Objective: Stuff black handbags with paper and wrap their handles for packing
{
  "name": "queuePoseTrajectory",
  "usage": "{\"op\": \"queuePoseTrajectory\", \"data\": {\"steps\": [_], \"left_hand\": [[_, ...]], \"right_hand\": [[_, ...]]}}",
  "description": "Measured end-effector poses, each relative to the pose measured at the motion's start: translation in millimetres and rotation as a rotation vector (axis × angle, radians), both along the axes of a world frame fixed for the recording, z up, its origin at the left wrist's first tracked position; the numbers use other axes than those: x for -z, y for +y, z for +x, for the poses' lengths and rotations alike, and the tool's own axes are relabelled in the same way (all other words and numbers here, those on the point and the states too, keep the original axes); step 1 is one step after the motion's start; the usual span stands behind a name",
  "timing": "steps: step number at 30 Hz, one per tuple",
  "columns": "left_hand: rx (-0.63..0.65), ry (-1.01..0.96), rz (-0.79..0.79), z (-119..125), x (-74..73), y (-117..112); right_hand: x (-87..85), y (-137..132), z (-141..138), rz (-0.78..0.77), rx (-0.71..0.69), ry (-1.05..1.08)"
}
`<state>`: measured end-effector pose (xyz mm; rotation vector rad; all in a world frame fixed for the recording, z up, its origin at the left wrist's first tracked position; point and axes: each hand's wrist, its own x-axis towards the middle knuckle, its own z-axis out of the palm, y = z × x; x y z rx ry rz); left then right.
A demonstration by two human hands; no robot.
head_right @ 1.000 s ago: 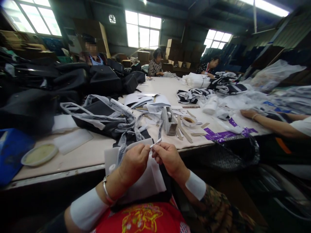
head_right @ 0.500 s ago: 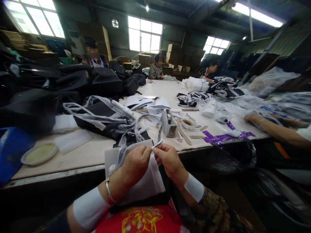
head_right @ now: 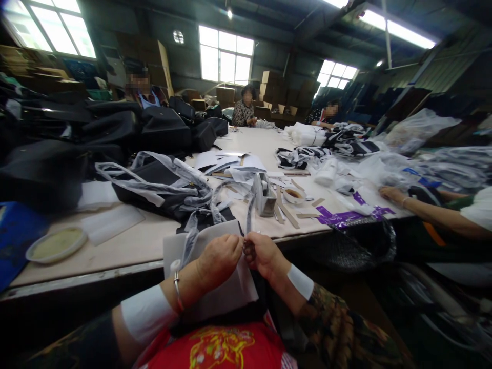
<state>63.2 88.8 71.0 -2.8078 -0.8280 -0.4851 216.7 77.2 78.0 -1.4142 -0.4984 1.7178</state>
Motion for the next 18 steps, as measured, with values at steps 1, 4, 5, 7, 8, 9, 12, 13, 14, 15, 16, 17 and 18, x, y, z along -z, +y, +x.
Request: {"op": "queuePoseTrajectory", "data": {"steps": [1,4,5,7,8,9,12,13,14,15,16,17,18], "left_hand": [[-0.004,-0.005,-0.015,-1,0.5,2],[-0.103,-0.077,-0.044,-4,2.0,8],[-0.147,-0.112,-0.051,-5,2.7,9],[-0.203,-0.184,-0.074,-7,4.2,11],[-0.211,-0.22,-0.092,-8,4.9,11],[-0.211,-0.255,-0.114,-8,5.5,11],[-0.209,-0.388,-0.199,-7,5.7,10],[-0.201,-0.435,-0.229,-7,4.9,9],[-0.191,-0.478,-0.258,-6,3.6,8],[-0.183,-0.516,-0.286,-7,1.9,7],[-0.179,-0.546,-0.313,-7,-0.1,6],[-0.182,-0.57,-0.337,-7,-2.2,6],[-0.19,-0.589,-0.358,-7,-4.3,5]], "right_hand": [[-0.8,-2,1,0.012,-0.001,0.016],[-6.1,-8,3,0.144,-0.034,0.093],[-7.9,-10,5,0.199,-0.049,0.11],[-10.2,-13,7,0.276,-0.065,0.106],[-10.7,-14,8,0.286,-0.061,0.084],[-11.0,-14,8,0.286,-0.053,0.059],[-11.7,-13,6,0.283,-0.032,-0.004],[-12.2,-13,5,0.29,-0.027,-0.025],[-12.7,-13,3,0.302,-0.021,-0.049],[-13.4,-13,2,0.316,-0.016,-0.075],[-14.1,-13,0,0.33,-0.014,-0.1],[-14.7,-14,-2,0.343,-0.013,-0.122],[-15.3,-14,-3,0.356,-0.013,-0.14]]}}
